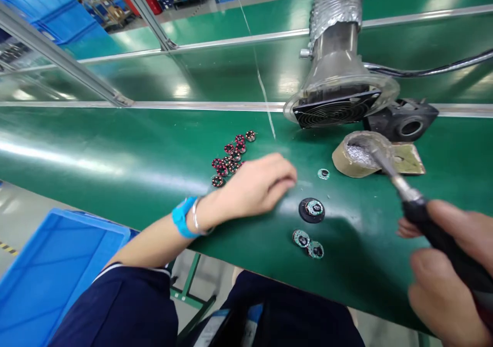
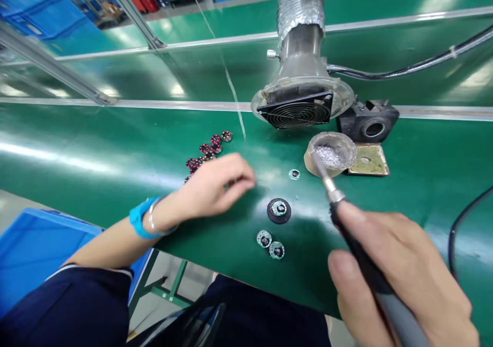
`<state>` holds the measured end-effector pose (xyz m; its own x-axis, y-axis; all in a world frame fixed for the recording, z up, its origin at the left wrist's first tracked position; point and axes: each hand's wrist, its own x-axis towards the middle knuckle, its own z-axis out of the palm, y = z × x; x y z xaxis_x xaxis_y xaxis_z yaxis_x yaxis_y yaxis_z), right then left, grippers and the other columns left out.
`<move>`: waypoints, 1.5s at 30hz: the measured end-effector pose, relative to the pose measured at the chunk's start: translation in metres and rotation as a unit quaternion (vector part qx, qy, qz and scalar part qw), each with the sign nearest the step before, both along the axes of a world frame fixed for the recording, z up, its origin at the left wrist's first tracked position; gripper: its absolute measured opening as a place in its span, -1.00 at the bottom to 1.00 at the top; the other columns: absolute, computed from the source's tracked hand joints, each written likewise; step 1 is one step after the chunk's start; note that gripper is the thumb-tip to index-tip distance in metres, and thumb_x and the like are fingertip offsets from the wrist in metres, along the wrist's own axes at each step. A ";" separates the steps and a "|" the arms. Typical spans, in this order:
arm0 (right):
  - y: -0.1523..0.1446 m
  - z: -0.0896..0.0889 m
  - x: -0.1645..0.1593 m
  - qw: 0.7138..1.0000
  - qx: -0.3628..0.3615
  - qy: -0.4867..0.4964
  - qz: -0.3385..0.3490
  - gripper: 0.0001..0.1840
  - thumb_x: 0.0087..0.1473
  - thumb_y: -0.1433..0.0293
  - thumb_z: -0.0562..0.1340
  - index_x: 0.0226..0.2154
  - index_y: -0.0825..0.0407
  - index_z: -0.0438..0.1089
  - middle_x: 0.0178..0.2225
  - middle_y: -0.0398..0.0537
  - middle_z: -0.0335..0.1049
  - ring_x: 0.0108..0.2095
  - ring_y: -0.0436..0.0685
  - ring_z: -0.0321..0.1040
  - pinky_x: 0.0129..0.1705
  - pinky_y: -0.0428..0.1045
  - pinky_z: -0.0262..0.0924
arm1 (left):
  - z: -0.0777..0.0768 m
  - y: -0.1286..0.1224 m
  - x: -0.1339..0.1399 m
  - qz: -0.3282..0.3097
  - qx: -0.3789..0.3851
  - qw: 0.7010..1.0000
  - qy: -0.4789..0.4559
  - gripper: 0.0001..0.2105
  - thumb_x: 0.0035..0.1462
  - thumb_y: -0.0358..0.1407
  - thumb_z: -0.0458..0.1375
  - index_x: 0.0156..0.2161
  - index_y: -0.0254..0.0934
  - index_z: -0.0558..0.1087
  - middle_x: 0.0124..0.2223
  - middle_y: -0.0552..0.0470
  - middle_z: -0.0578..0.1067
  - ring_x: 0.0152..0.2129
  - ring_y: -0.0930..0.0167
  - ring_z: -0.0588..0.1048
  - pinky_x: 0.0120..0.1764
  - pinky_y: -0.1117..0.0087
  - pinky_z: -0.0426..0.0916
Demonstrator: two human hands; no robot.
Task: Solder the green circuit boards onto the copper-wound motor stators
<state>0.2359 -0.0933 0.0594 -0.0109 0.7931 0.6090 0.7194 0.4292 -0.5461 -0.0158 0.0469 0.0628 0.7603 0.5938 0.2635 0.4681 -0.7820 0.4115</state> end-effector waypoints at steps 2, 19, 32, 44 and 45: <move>-0.003 0.002 -0.004 1.000 -0.006 0.017 0.002 -0.45 0.10 0.49 0.21 0.12 -0.28 0.38 -0.26 -0.03 0.46 -0.37 0.20 0.37 -0.38 0.16 0.25 | -0.004 -0.026 -0.005 -0.051 0.012 0.998 -0.024 -0.88 0.31 -0.40 0.04 -0.15 -0.28 0.43 -0.22 0.01 0.53 -0.28 0.48 0.50 -0.25 0.50 0.41; -0.003 -0.007 -0.022 0.996 -0.085 0.026 0.029 -0.76 0.09 0.54 0.20 -0.18 -0.02 0.42 -0.43 -0.14 0.40 -0.43 0.05 0.41 -0.44 -0.03 0.27 | -0.027 -0.048 -0.003 -0.051 0.148 0.988 0.003 -0.90 0.27 -0.45 0.08 -0.15 -0.32 0.43 -0.33 0.07 0.55 -0.49 0.48 0.48 -0.48 0.45 0.37; -0.001 -0.002 -0.026 0.992 -0.100 0.047 0.055 -0.71 0.07 0.59 0.20 -0.16 0.00 0.43 -0.40 -0.12 0.40 -0.43 0.04 0.39 -0.42 -0.01 0.25 | -0.029 -0.047 -0.001 -0.053 0.134 0.990 -0.006 -0.90 0.24 -0.46 0.12 -0.17 -0.34 0.45 -0.34 0.05 0.55 -0.50 0.44 0.47 -0.49 0.42 0.37; 0.004 -0.007 -0.025 0.992 -0.082 0.069 0.063 -0.70 0.05 0.59 0.20 -0.16 0.01 0.44 -0.44 -0.13 0.40 -0.47 0.03 0.37 -0.44 -0.01 0.26 | -0.027 -0.047 -0.001 -0.051 0.138 0.989 0.004 -0.89 0.21 -0.47 0.14 -0.18 -0.33 0.48 -0.35 0.05 0.55 -0.50 0.44 0.47 -0.49 0.42 0.37; 0.004 -0.006 -0.025 0.992 -0.084 0.068 0.062 -0.71 0.05 0.58 0.19 -0.17 0.00 0.44 -0.44 -0.13 0.40 -0.46 0.03 0.38 -0.44 -0.01 0.26 | -0.027 -0.048 -0.001 -0.051 0.140 0.989 0.005 -0.89 0.21 -0.46 0.14 -0.18 -0.33 0.48 -0.35 0.05 0.55 -0.51 0.44 0.47 -0.49 0.42 0.37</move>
<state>0.2112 -0.0896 0.0534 -0.0414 0.8809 0.4714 0.5817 0.4049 -0.7055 -0.0164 -0.0006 0.0358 0.8157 0.4188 0.3990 0.3839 -0.9079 0.1681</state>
